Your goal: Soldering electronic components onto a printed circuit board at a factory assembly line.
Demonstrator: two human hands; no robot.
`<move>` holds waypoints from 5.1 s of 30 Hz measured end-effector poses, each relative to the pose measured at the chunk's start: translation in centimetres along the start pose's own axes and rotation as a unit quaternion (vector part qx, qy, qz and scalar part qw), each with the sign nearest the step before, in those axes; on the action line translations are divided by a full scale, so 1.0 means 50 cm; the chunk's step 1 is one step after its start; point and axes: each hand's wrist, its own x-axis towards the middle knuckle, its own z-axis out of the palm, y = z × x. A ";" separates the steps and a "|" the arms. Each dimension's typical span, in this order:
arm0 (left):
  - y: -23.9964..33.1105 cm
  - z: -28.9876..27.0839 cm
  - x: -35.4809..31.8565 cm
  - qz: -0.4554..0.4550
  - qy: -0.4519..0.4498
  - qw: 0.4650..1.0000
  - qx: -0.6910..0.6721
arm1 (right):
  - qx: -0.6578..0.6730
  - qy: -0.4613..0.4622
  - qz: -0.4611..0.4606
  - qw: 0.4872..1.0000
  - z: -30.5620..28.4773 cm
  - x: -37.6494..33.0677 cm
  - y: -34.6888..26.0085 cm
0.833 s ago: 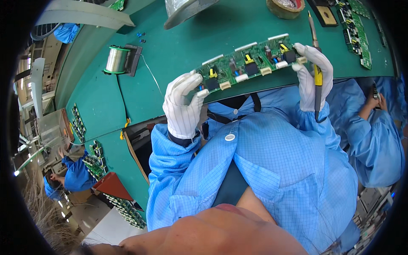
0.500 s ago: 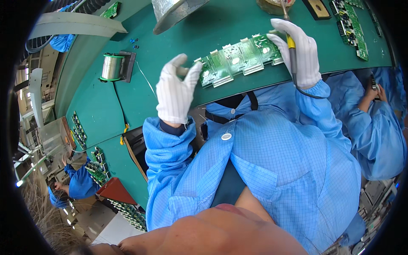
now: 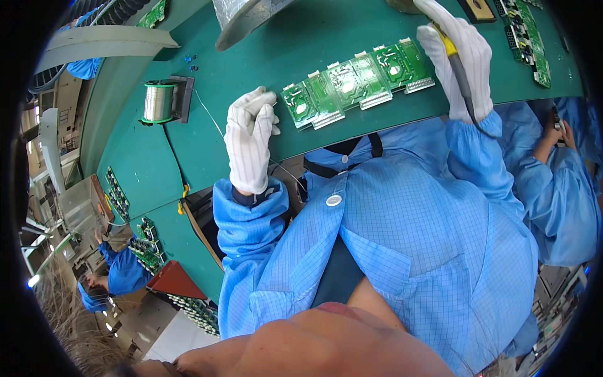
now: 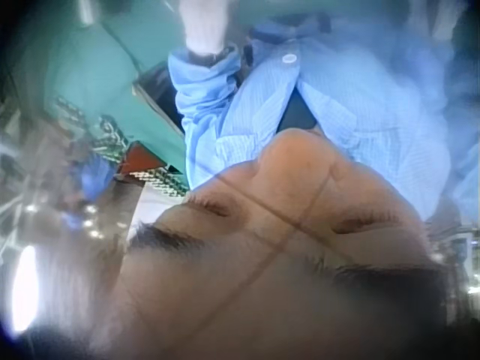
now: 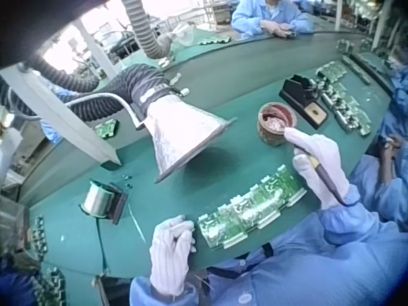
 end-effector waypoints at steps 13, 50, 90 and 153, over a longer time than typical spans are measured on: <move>0.015 0.003 0.049 0.135 -0.028 0.986 0.096 | 0.331 -0.109 -0.001 0.937 0.076 -0.025 -0.115; 0.048 0.065 0.131 0.141 -0.009 0.968 0.209 | 0.271 -0.108 0.001 0.957 0.073 -0.027 -0.153; 0.042 0.070 0.070 0.172 -0.014 0.981 0.087 | 0.210 0.033 0.036 0.976 0.008 -0.033 -0.041; 0.043 -0.042 0.058 -0.174 -0.086 0.945 -0.262 | 0.327 -0.080 0.038 0.941 0.069 -0.041 -0.147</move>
